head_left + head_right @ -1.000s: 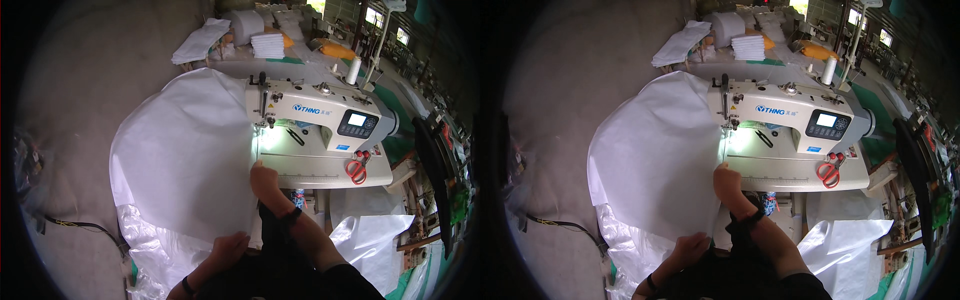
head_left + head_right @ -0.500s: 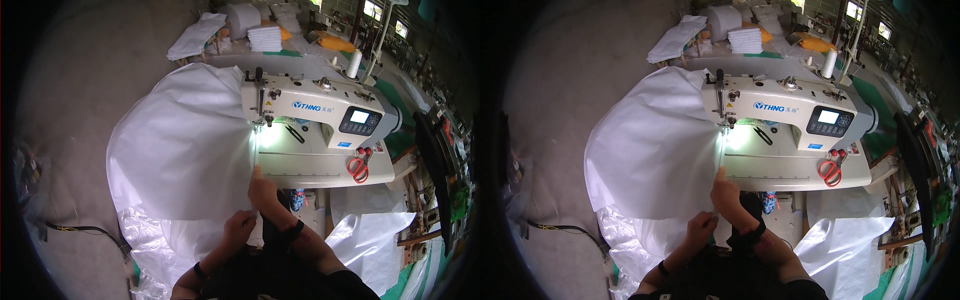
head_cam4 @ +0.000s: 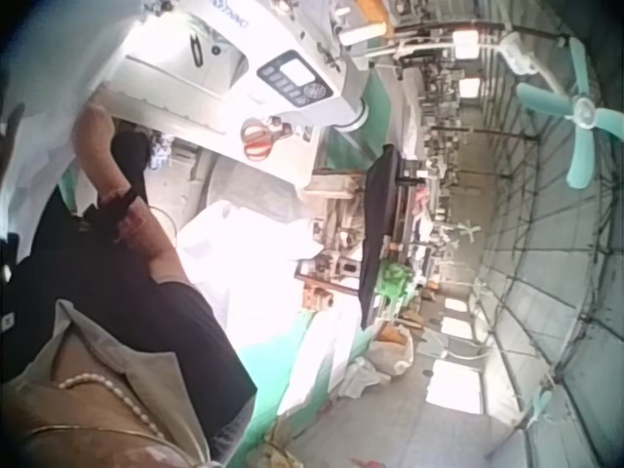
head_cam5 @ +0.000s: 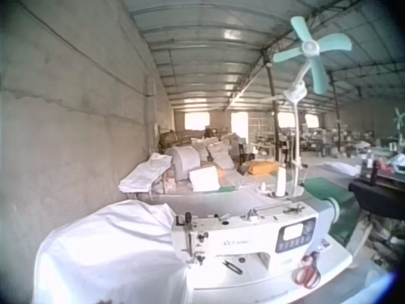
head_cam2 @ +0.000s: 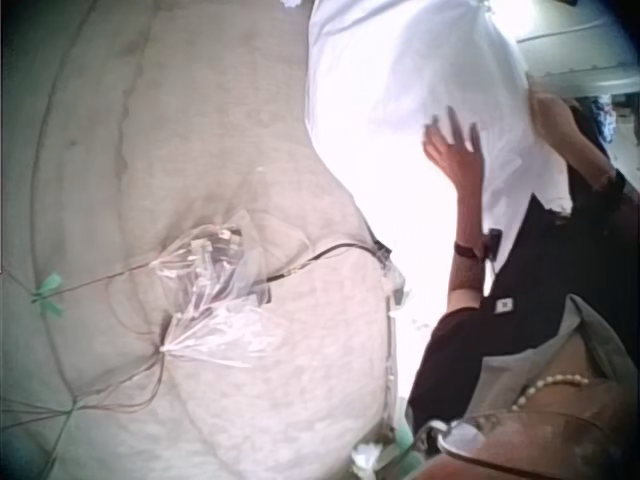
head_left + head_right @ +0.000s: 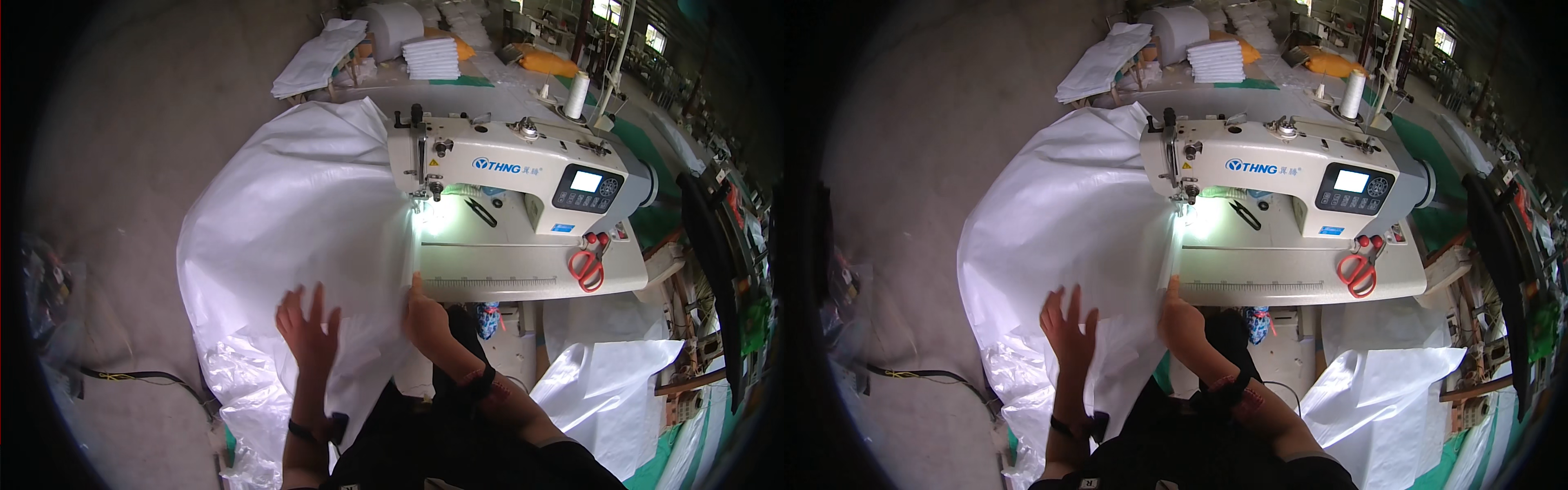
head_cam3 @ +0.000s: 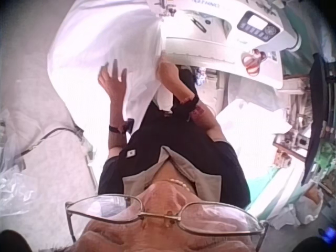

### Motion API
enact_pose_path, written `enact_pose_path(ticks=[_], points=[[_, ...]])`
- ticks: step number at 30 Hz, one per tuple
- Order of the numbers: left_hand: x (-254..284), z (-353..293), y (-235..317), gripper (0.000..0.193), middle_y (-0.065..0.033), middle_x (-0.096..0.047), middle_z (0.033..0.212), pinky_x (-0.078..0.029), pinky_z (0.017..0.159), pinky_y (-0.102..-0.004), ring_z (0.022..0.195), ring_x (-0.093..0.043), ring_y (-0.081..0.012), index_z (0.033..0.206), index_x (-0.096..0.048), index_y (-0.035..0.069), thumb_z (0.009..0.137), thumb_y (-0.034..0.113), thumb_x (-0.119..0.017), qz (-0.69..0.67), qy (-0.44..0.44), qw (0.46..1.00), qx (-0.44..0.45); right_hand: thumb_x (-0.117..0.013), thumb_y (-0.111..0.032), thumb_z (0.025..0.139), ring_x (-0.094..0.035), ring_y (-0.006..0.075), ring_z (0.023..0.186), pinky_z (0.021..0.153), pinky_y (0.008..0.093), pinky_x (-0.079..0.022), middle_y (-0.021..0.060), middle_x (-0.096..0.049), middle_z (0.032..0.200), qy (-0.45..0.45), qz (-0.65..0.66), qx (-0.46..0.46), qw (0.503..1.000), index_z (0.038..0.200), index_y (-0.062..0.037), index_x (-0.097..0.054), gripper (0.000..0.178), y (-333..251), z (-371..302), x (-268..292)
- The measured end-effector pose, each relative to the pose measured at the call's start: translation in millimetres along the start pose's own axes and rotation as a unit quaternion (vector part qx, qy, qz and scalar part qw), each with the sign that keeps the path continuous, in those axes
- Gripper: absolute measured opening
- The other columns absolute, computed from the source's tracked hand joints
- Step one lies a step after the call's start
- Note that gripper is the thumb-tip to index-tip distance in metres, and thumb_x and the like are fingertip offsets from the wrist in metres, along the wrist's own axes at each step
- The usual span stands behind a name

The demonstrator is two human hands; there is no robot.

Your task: The recorder is sewing large white plastic sheets using an industrial sewing machine.

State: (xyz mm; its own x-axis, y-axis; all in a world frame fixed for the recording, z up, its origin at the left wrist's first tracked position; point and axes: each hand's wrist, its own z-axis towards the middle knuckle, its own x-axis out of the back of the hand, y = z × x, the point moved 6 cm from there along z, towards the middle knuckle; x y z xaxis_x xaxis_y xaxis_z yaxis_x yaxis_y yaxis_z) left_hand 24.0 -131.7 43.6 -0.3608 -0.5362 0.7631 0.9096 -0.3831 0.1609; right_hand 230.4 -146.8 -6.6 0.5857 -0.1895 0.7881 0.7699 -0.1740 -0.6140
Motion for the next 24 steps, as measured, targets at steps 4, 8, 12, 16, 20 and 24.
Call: enact_pose_path(ticks=[4,8,12,16,20,24], points=[[-50,31,-70,0.048,-0.01,-0.042,0.135,-0.024,0.099,-0.0631,0.129,-0.033,-0.0363,0.128,-0.051,0.025,0.084,0.04,-0.061,0.047,-0.085,0.994,0.059,-0.047,-0.009,0.081,-0.064,0.038,0.066,0.061,0.0457,-0.052,0.023,-0.063,0.072,-0.026,-0.082,-0.002,0.996,0.134,0.0099,-0.029,0.059,-1,6,2],[-86,62,-106,0.047,-0.0066,-0.04,0.139,-0.022,0.096,-0.0686,0.129,-0.035,-0.0348,0.127,-0.052,0.026,0.085,0.046,-0.056,0.093,-0.141,0.985,0.034,-0.047,-0.011,0.082,-0.065,0.0362,0.067,0.062,0.0451,-0.052,0.0219,-0.064,0.075,-0.026,-0.103,-0.003,0.994,0.133,0.0085,-0.033,0.056,-1,20,8],[-105,96,-118,0.048,-0.0062,-0.041,0.139,-0.02,0.097,-0.0694,0.129,-0.035,-0.0341,0.128,-0.051,0.026,0.086,0.048,-0.053,0.055,-0.18,0.982,0.024,-0.047,-0.011,0.083,-0.066,0.0336,0.068,0.062,0.042,-0.052,0.0194,-0.065,0.075,-0.03,-0.144,0.002,0.989,0.13,0.0078,-0.037,0.052,-2,39,9],[-120,121,-121,0.047,-0.0062,-0.039,0.141,-0.017,0.099,-0.0682,0.132,-0.031,-0.033,0.129,-0.05,0.027,0.087,0.047,-0.052,0.041,-0.211,0.976,0.028,-0.046,-0.011,0.084,-0.066,0.0313,0.067,0.06,0.0395,-0.052,0.0165,-0.066,0.075,-0.04,-0.184,-0.002,0.982,0.13,0.008,-0.039,0.051,-2,63,10],[-139,143,-128,0.049,-0.006,-0.033,0.144,-0.014,0.101,-0.0664,0.135,-0.025,-0.0309,0.132,-0.047,0.029,0.087,0.048,-0.051,0.021,-0.246,0.968,0.043,-0.044,-0.011,0.084,-0.066,0.0297,0.067,0.059,0.0389,-0.052,0.0155,-0.067,0.076,-0.031,-0.185,-0.001,0.982,0.13,0.0079,-0.04,0.049,0,87,14],[-155,166,-135,0.053,-0.0054,-0.029,0.147,-0.011,0.102,-0.0661,0.137,-0.021,-0.0296,0.135,-0.043,0.03,0.086,0.05,-0.051,-0.003,-0.27,0.961,0.062,-0.042,-0.011,0.086,-0.066,0.0289,0.071,0.06,0.0388,-0.052,0.0147,-0.067,0.08,-0.026,-0.194,0.0,0.981,0.129,0.0078,-0.041,0.047,4,107,12]])
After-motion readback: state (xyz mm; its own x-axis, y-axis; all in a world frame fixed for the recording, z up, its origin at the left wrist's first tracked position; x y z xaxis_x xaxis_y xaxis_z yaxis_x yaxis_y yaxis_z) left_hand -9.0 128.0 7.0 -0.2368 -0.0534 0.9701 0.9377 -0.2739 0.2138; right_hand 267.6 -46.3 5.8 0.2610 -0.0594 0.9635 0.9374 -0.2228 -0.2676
